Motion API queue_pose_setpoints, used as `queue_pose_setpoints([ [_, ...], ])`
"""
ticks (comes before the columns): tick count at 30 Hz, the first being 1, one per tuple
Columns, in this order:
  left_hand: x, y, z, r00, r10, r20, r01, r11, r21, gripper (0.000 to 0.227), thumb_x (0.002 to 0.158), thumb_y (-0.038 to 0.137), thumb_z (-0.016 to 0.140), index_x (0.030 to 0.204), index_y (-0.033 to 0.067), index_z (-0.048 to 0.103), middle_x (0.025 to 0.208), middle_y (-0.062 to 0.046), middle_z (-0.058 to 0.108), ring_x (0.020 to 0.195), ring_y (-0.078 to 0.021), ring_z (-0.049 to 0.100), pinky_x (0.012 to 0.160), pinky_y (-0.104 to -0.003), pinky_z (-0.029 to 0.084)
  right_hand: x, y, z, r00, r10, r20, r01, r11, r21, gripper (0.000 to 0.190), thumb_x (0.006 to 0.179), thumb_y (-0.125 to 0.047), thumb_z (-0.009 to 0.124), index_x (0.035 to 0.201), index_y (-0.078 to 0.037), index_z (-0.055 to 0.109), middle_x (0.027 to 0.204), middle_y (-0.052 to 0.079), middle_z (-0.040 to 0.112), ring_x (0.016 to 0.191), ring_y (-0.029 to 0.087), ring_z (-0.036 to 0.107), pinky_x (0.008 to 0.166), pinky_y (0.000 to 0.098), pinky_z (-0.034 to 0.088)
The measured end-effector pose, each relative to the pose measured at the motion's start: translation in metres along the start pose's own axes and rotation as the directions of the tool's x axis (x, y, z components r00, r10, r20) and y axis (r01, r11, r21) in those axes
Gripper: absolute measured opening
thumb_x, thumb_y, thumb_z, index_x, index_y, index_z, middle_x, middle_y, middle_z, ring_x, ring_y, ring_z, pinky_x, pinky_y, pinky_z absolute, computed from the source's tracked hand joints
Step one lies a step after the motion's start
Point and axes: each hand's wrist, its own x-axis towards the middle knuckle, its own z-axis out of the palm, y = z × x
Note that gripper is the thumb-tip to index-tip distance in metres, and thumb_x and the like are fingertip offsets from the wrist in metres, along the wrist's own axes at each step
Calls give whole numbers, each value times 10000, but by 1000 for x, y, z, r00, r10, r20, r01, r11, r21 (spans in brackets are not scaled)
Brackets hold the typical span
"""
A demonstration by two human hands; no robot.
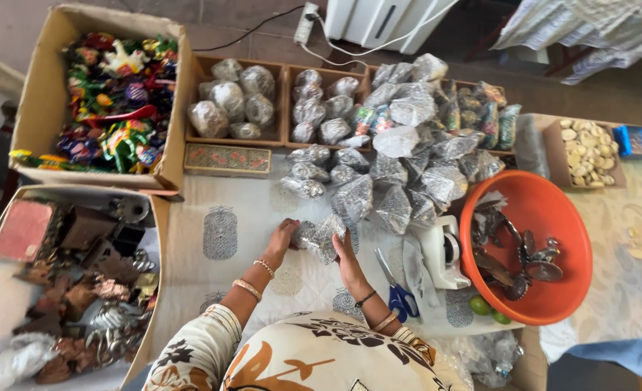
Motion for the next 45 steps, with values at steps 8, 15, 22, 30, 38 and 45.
queue_pose_setpoints([
  [8, 55, -50, 6, 979, 198, 39, -195, 879, 435, 345, 974, 323, 572, 1217, 96, 665, 1252, -88, 580, 1083, -319, 621, 820, -410, 611, 10, -3, -3, 998, 3, -66, -5, 1000, -23, 1206, 819, -774, 506, 1615, -99, -99, 1700, 186, 79, 1567, 292, 137, 1229, 473, 127],
  [15, -6, 26, 13, 902, 431, -28, -221, 517, 827, 353, 923, 318, 646, 1207, 114, 605, 1241, -107, 618, 1178, -409, 491, 969, -503, 467, 0, -45, 10, 998, -62, -20, 62, 998, -12, 1019, 834, -710, 502, 1621, -176, 133, 1647, 123, 280, 1469, 311, 355, 1063, 491, 434],
  [22, 19, 54, -48, 789, 614, -36, -321, 460, 828, 315, 905, 159, 709, 1205, 119, 619, 1244, -141, 623, 1177, -405, 520, 1023, -490, 482, 13, -2, -11, 961, -264, 81, 272, 954, -123, 922, 919, -678, 502, 1621, -194, 150, 1661, 97, 234, 1467, 285, 374, 1108, 432, 439],
  [30, 53, 137, -120, 724, 690, 9, -16, 3, 1000, 834, 760, 214, 834, 1477, 73, 432, 1498, -156, 429, 1438, -350, 331, 1175, -484, 319, 11, 59, -50, 857, -513, -46, 425, 755, -500, 509, 1084, -442, 359, 1426, -111, 539, 1420, 119, 566, 1282, 264, 568, 1109, 409, 472],
  [38, 42, 177, -116, 834, 549, 53, 36, -151, 988, 905, 715, 363, 883, 1444, 75, 431, 1483, -147, 426, 1409, -325, 369, 1185, -480, 302, 2, 51, -44, 758, -625, 185, 482, 346, -805, 389, 1009, -264, 507, 1352, -99, 585, 1422, 110, 532, 1309, 323, 463, 1138, 437, 380],
  [45, 45, 148, -113, 797, 577, 177, -54, -225, 973, 747, 747, 335, 847, 1370, 69, 531, 1307, -123, 521, 1214, -279, 529, 1078, -398, 451, 0, 50, -42, 790, -594, 150, 437, 374, -818, 377, 993, -227, 513, 1340, -107, 600, 1402, 102, 553, 1292, 310, 480, 1136, 416, 392],
])
